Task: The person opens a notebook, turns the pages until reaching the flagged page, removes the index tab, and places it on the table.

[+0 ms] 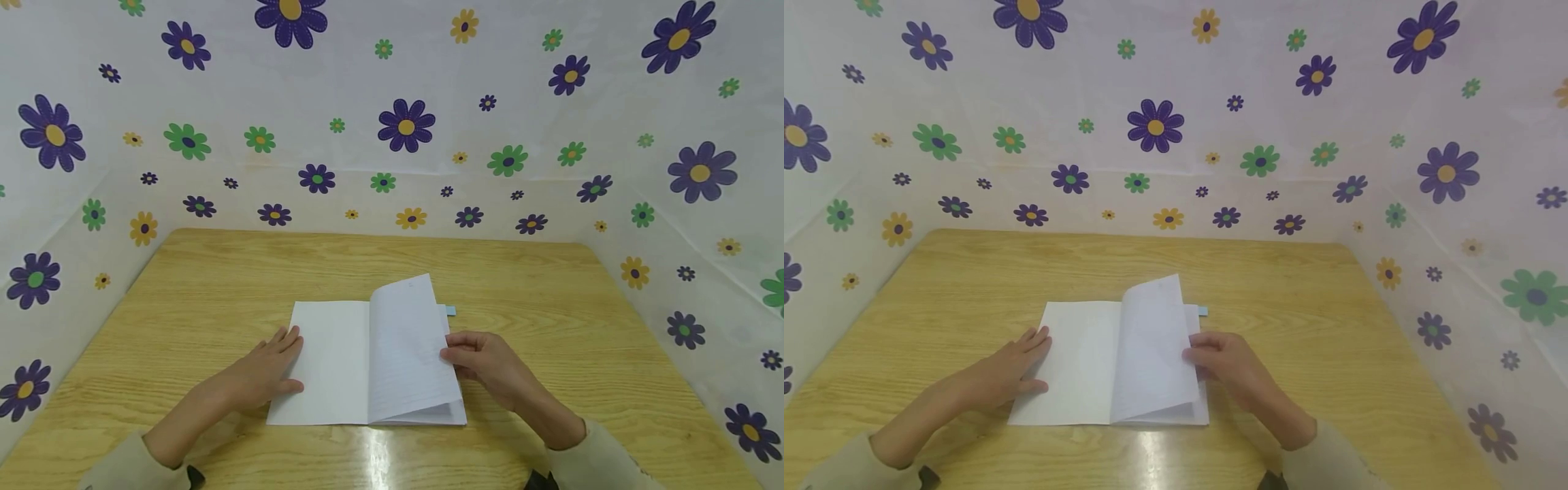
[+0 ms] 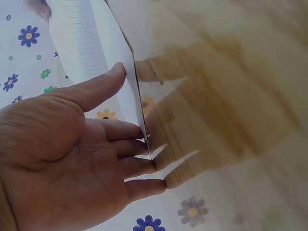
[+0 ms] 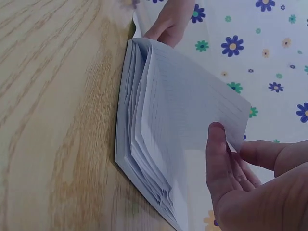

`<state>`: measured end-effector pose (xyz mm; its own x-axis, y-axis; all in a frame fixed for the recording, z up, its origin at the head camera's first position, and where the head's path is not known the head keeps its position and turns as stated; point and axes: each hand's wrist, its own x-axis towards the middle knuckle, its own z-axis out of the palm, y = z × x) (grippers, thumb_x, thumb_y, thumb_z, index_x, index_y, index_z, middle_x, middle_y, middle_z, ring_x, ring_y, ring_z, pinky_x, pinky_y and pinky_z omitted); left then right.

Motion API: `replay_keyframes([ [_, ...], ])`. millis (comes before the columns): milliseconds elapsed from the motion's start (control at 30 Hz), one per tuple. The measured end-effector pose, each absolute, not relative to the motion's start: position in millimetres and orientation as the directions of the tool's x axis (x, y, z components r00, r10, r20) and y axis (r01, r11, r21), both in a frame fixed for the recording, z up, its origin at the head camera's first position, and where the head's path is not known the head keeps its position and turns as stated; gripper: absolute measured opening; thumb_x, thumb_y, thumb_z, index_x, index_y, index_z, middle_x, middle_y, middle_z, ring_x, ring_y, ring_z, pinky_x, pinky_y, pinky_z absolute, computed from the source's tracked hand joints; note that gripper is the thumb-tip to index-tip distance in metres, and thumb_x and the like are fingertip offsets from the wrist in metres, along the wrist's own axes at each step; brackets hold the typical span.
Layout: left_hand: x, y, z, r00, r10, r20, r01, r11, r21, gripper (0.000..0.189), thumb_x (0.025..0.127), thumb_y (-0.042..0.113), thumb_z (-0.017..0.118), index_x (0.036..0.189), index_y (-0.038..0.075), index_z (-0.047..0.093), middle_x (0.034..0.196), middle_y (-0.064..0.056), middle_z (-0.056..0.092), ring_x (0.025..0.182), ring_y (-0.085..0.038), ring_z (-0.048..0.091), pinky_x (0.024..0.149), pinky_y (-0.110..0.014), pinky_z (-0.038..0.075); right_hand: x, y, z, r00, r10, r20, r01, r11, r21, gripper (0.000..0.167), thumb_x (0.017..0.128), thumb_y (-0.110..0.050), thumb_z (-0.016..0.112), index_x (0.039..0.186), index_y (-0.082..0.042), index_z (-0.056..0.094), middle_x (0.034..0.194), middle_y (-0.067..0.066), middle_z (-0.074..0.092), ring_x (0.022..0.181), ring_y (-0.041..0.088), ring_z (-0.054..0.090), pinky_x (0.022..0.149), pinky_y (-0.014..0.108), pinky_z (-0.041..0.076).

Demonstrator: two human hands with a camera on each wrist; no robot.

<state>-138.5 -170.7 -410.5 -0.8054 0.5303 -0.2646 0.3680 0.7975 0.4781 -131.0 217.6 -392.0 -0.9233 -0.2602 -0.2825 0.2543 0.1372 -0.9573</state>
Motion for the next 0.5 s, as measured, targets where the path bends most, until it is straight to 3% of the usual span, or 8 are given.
replay_keyframes([
  [200, -138, -171, -411, -0.808, 0.524, -0.268, 0.364, 0.803, 0.473, 0.083, 0.100, 0.032, 0.069, 0.153, -0.018, 0.029, 0.164, -0.036, 0.014, 0.152, -0.054, 0.008, 0.116, -0.073, 0.015, -133, 208, -397, -0.926, -0.278, -0.256, 0.242, 0.084, -0.967, 0.038, 0.098, -0.007, 0.068, 0.126, 0.018, 0.061, 0.110, 0.014, 0.072, 0.093, 0.019, 0.072, 0.084, 0.033, 0.061],
  [500, -140, -173, -414, -0.811, 0.533, -0.242, 0.389, 0.800, 0.456, 0.083, 0.099, 0.034, 0.070, 0.152, -0.018, 0.032, 0.163, -0.036, 0.016, 0.151, -0.055, 0.012, 0.115, -0.073, 0.019, -136, 184, -403, -0.932, -0.282, -0.229, 0.244, -0.019, -0.970, 0.037, 0.099, -0.007, 0.069, 0.126, 0.017, 0.062, 0.105, 0.008, 0.071, 0.091, 0.016, 0.071, 0.082, 0.031, 0.061],
])
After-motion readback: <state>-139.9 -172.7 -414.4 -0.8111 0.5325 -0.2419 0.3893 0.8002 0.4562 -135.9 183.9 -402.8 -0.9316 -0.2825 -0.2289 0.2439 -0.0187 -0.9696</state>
